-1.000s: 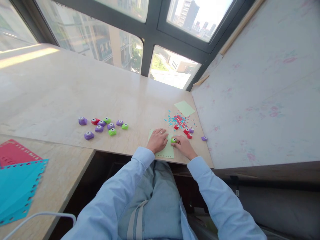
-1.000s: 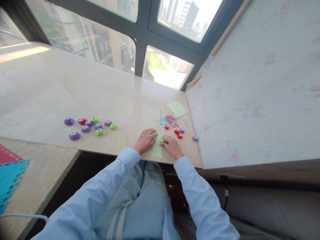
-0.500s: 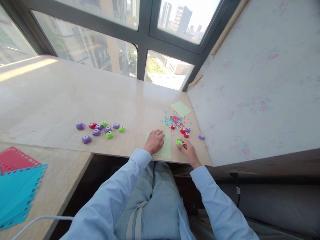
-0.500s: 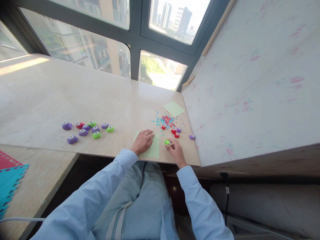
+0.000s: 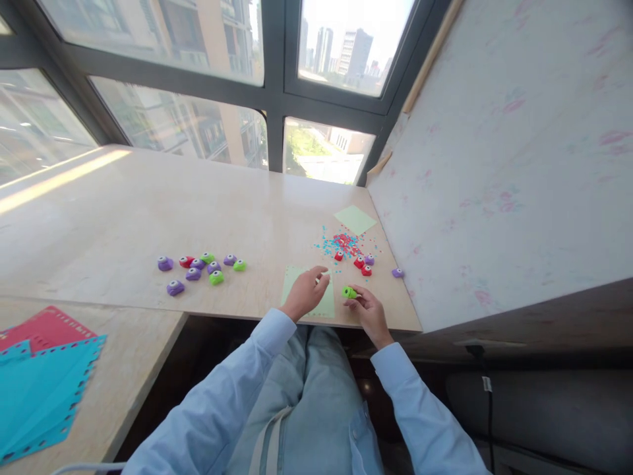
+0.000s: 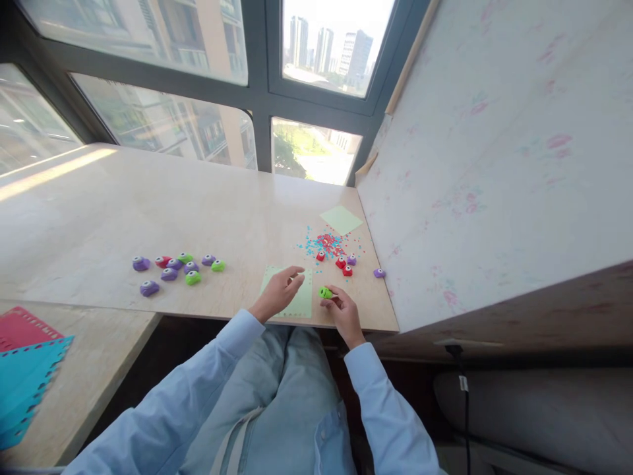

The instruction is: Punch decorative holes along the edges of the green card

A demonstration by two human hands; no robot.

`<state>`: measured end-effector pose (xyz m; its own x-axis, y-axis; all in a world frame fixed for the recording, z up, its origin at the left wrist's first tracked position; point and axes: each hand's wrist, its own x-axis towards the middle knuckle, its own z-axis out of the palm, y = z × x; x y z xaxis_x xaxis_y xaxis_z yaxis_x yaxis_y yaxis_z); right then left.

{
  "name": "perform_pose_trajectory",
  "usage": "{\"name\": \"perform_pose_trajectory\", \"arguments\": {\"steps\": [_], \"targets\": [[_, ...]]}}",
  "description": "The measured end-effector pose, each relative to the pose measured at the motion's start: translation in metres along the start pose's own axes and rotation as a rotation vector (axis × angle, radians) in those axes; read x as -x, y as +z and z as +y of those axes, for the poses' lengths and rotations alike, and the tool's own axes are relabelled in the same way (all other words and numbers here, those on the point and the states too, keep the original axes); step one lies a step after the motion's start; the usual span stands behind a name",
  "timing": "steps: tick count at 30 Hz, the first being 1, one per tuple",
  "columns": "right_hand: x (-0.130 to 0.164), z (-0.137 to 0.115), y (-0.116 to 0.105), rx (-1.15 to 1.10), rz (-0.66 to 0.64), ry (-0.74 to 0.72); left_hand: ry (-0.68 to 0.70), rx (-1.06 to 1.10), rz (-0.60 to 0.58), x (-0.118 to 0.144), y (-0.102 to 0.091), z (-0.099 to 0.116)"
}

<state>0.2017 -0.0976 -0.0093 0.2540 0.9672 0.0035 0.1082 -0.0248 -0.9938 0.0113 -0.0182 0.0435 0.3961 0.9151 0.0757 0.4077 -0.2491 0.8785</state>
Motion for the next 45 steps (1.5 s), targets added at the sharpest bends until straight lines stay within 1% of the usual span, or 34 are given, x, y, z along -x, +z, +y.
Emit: {"name": "perform_pose_trajectory", "arguments": {"steps": [2, 3, 5, 9, 13, 16, 18, 20, 22, 24, 26, 28, 31, 33, 36, 41, 43, 45], "targets": [[0.002, 0.003, 0.001, 0.016, -0.016, -0.044, -0.215, 0.267, -0.168, 0.001, 0.009, 0.003], [0.003, 0.005, 0.002, 0.023, -0.022, -0.073, -0.285, 0.367, -0.233, 0.002, 0.014, 0.002], [0.005, 0.007, 0.002, 0.031, -0.029, -0.133, -0.344, 0.477, -0.316, 0.003, 0.022, 0.000], [0.009, 0.011, 0.001, 0.046, -0.036, -0.235, -0.381, 0.596, -0.401, 0.010, 0.030, -0.004], [0.010, 0.015, 0.000, 0.041, -0.087, -0.293, -0.478, 0.709, -0.384, 0.016, 0.028, -0.002], [0.012, 0.018, 0.001, 0.004, -0.114, -0.249, -0.463, 0.706, -0.312, 0.022, 0.022, 0.001], [0.013, 0.019, 0.001, -0.003, -0.129, -0.208, -0.406, 0.681, -0.211, 0.025, 0.013, 0.000], [0.014, 0.019, 0.001, 0.026, -0.133, -0.203, -0.352, 0.642, -0.082, 0.028, 0.000, -0.007], [0.014, 0.017, 0.002, 0.072, -0.127, -0.229, -0.305, 0.550, 0.053, 0.030, -0.017, -0.021], [0.015, 0.014, 0.003, 0.125, -0.121, -0.255, -0.252, 0.439, 0.192, 0.031, -0.037, -0.040], [0.015, 0.011, 0.005, 0.189, -0.122, -0.272, -0.199, 0.328, 0.307, 0.031, -0.057, -0.061], [0.015, 0.009, 0.007, 0.258, -0.130, -0.285, -0.143, 0.187, 0.354, 0.032, -0.073, -0.079], [0.016, 0.008, 0.010, 0.363, -0.137, -0.307, -0.083, -0.040, 0.357, 0.031, -0.088, -0.098], [0.017, 0.008, 0.012, 0.422, -0.131, -0.325, -0.054, -0.154, 0.347, 0.029, -0.091, -0.106], [0.018, 0.005, 0.014, 0.475, -0.119, -0.321, -0.002, -0.239, 0.344, 0.025, -0.089, -0.112], [0.016, -0.008, 0.026, 0.558, -0.060, -0.176, 0.084, -0.335, 0.370, 0.023, -0.084, -0.112], [0.015, -0.015, 0.035, 0.639, -0.029, -0.116, 0.102, -0.330, 0.419, 0.027, -0.082, -0.110], [0.015, -0.020, 0.043, 0.732, -0.024, -0.085, 0.112, -0.307, 0.503, 0.035, -0.079, -0.106]]}}
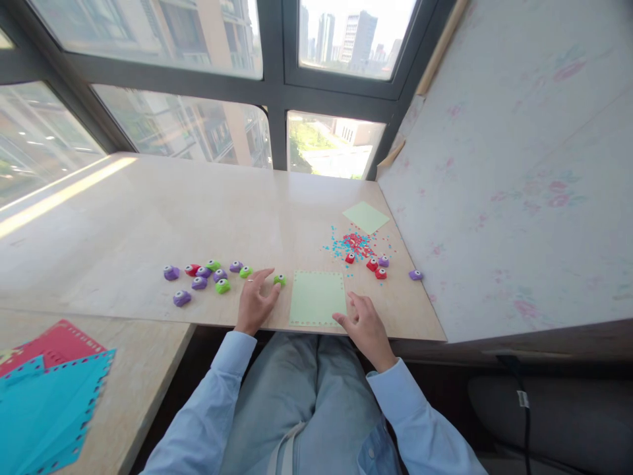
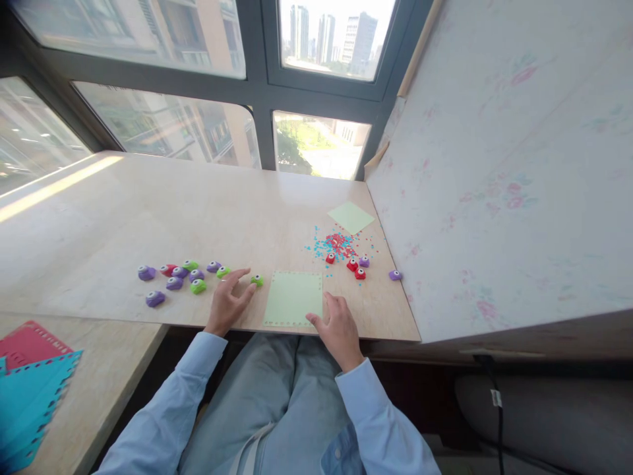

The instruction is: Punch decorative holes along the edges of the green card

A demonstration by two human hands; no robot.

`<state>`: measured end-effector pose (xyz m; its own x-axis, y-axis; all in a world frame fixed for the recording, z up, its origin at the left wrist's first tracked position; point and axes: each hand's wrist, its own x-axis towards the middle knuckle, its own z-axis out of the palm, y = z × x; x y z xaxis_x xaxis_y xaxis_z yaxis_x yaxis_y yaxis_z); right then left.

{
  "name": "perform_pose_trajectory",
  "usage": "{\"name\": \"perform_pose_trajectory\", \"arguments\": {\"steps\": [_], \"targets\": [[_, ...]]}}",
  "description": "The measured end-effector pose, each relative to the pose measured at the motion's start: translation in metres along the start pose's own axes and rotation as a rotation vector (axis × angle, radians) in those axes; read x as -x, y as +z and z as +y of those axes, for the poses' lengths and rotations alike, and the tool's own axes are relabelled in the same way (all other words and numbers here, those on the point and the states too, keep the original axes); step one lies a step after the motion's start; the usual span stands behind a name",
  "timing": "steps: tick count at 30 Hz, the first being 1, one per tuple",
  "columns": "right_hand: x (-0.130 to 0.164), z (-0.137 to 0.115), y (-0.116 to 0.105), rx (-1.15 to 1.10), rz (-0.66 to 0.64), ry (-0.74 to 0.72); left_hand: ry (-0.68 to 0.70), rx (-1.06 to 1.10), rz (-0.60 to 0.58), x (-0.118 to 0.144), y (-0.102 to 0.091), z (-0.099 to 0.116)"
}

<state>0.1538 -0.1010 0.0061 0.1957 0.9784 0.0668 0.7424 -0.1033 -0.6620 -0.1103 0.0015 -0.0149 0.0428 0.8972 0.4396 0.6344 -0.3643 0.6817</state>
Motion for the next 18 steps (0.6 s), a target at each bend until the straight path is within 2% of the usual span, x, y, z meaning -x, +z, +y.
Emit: {"name": "perform_pose_trajectory", "arguments": {"steps": [2, 6, 9, 11, 13, 15, 18], "targets": [[0.003, -0.008, 0.004, 0.078, -0.006, -0.028, -0.014, -0.026, 0.049, 0.010, -0.002, 0.006], [0.020, -0.011, 0.010, 0.123, 0.027, -0.158, -0.018, -0.180, 0.005, 0.034, -0.002, 0.020], [0.036, -0.006, 0.010, 0.054, 0.081, -0.195, -0.028, -0.221, 0.028, 0.054, 0.003, 0.029], [0.044, -0.002, 0.008, -0.045, 0.127, -0.169, -0.023, -0.204, 0.043, 0.067, 0.006, 0.036], [0.052, 0.003, 0.005, -0.161, 0.187, -0.050, -0.019, -0.164, 0.045, 0.079, 0.008, 0.043], [0.059, 0.009, 0.004, -0.276, 0.216, 0.147, -0.011, -0.149, 0.021, 0.089, 0.008, 0.048], [0.070, 0.014, 0.008, -0.501, 0.098, 0.422, 0.002, -0.162, -0.009, 0.094, 0.008, 0.052]]}}
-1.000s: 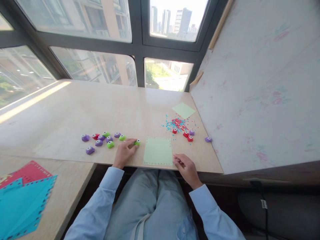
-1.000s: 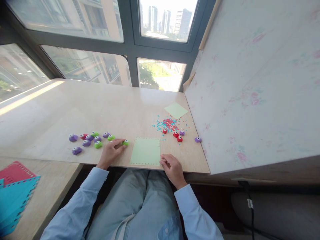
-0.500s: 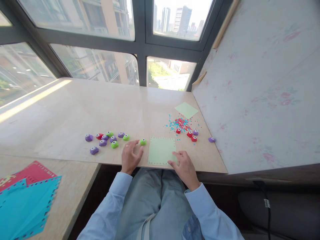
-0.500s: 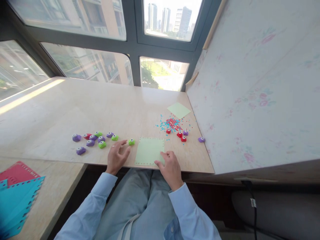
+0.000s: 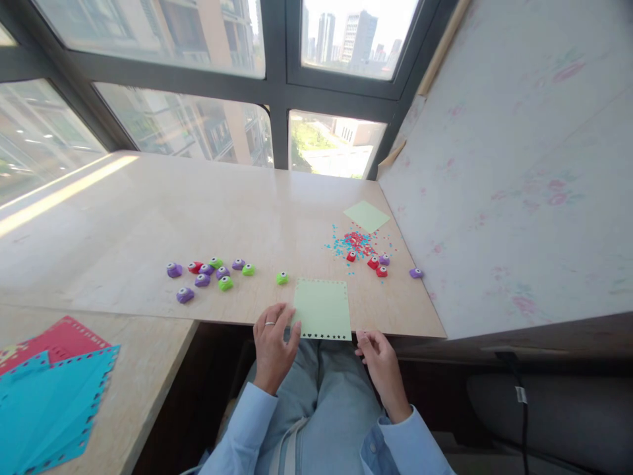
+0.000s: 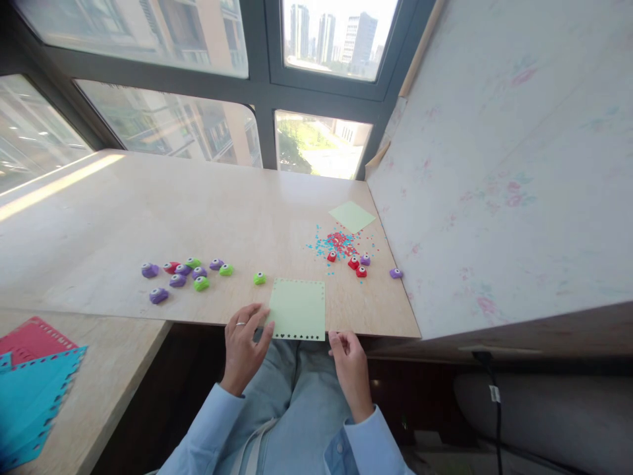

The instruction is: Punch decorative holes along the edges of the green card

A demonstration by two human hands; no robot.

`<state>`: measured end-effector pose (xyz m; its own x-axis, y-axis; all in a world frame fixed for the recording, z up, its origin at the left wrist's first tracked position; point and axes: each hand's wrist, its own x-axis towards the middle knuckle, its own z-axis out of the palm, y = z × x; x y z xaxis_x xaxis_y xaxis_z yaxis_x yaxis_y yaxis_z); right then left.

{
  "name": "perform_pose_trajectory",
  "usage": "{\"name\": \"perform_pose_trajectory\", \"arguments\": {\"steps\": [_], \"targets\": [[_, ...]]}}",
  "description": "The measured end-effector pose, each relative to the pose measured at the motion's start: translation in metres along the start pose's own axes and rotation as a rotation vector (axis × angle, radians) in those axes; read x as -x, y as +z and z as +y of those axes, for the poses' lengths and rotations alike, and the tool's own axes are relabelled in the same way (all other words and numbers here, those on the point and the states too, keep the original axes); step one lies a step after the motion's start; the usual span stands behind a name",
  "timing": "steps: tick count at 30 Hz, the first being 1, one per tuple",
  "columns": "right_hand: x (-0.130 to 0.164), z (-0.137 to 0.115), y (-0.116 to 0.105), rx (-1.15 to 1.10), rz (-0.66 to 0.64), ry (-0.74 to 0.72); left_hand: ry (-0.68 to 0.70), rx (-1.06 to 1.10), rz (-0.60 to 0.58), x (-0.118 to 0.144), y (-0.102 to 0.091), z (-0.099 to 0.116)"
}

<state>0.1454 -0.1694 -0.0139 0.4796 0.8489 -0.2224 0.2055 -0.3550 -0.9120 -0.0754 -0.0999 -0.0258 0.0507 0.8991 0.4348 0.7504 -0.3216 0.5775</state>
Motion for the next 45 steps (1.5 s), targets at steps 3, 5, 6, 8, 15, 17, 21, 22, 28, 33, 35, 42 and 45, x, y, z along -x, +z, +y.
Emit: {"name": "perform_pose_trajectory", "arguments": {"steps": [3, 5, 6, 8, 15, 17, 21, 22, 28, 33, 35, 42, 45], "targets": [[0.010, 0.002, 0.005, -0.340, -0.174, 0.208, 0.000, -0.006, -0.006, -0.003, -0.001, -0.001], [0.014, -0.003, 0.009, -0.566, -0.242, 0.261, 0.002, -0.002, -0.018, -0.005, -0.002, -0.004], [0.014, -0.007, 0.010, -0.636, -0.261, 0.270, 0.005, 0.001, -0.026, -0.006, -0.003, -0.005], [0.009, -0.018, 0.011, -0.692, -0.274, 0.269, 0.012, 0.011, -0.040, -0.007, -0.004, -0.007], [-0.041, -0.052, 0.011, -0.454, -0.416, 0.197, -0.004, 0.046, -0.054, -0.006, -0.006, -0.006], [-0.055, -0.056, 0.013, -0.298, -0.412, 0.156, -0.018, 0.073, -0.064, -0.008, -0.008, -0.006], [-0.074, -0.054, 0.007, 0.004, -0.243, -0.088, -0.078, 0.201, -0.121, -0.021, -0.017, -0.013], [-0.077, -0.052, 0.004, 0.036, -0.194, -0.136, -0.107, 0.234, -0.134, -0.026, -0.018, -0.016], [-0.094, -0.045, -0.017, -0.172, -0.150, -0.089, -0.254, 0.301, -0.104, -0.076, -0.011, -0.037], [-0.107, -0.055, -0.001, -0.221, -0.328, -0.010, -0.129, 0.182, -0.174, -0.104, 0.003, -0.050], [-0.111, -0.059, 0.010, -0.185, -0.377, -0.029, -0.094, 0.184, -0.195, -0.108, 0.005, -0.053], [-0.123, -0.061, 0.035, -0.096, -0.394, -0.073, -0.093, 0.198, -0.222, -0.108, 0.006, -0.051], [-0.127, -0.061, 0.039, -0.100, -0.403, -0.060, -0.085, 0.191, -0.210, -0.107, 0.007, -0.050]]}}
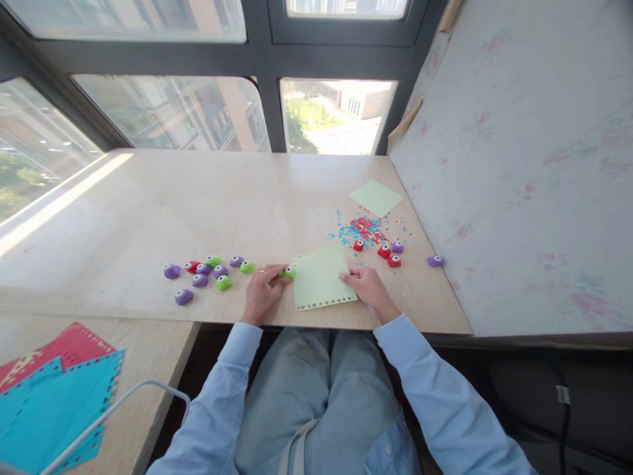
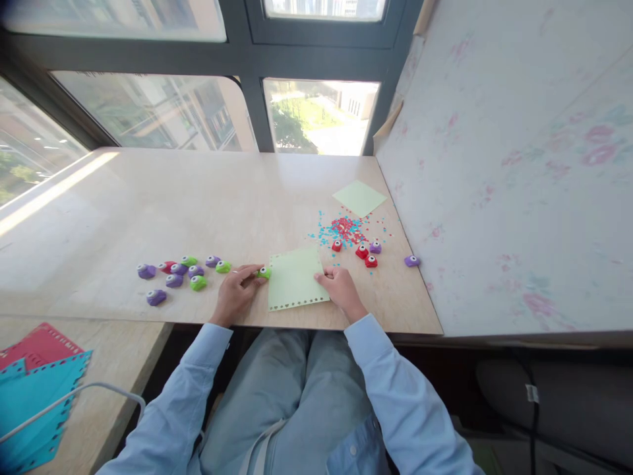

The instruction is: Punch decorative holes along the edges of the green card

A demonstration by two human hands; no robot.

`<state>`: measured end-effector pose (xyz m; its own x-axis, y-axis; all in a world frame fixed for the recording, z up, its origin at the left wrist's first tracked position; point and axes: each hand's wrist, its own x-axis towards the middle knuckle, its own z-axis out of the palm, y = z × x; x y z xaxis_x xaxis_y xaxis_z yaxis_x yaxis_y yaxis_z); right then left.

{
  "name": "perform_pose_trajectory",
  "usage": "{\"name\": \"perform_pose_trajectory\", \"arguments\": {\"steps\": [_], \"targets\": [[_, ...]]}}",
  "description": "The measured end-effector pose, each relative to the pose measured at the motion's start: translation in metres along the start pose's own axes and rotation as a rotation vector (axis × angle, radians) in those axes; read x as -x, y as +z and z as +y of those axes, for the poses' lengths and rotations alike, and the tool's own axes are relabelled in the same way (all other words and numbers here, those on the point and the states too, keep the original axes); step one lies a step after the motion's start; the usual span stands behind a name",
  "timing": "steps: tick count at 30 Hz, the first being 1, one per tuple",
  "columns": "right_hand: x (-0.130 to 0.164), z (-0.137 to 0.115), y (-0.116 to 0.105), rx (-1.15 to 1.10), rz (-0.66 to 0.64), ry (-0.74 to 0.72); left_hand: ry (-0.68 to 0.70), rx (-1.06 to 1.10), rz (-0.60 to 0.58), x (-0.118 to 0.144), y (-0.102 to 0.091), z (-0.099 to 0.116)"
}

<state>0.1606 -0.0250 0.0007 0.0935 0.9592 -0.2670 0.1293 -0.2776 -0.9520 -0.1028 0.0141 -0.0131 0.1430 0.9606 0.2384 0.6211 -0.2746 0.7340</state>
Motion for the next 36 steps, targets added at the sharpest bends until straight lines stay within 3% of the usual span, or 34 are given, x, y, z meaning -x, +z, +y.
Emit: {"name": "perform_pose_trajectory", "arguments": {"steps": [9, 23, 36], "targets": [[-0.004, 0.003, -0.001, -0.040, -0.015, -0.015, 0.004, 0.006, 0.017, 0.004, -0.001, 0.002], [-0.001, 0.002, -0.003, 0.109, -0.022, -0.074, 0.034, 0.002, 0.011, 0.003, -0.002, 0.000], [-0.003, -0.008, 0.002, 0.293, 0.082, -0.159, 0.068, -0.031, 0.010, 0.007, -0.004, 0.003]]}}
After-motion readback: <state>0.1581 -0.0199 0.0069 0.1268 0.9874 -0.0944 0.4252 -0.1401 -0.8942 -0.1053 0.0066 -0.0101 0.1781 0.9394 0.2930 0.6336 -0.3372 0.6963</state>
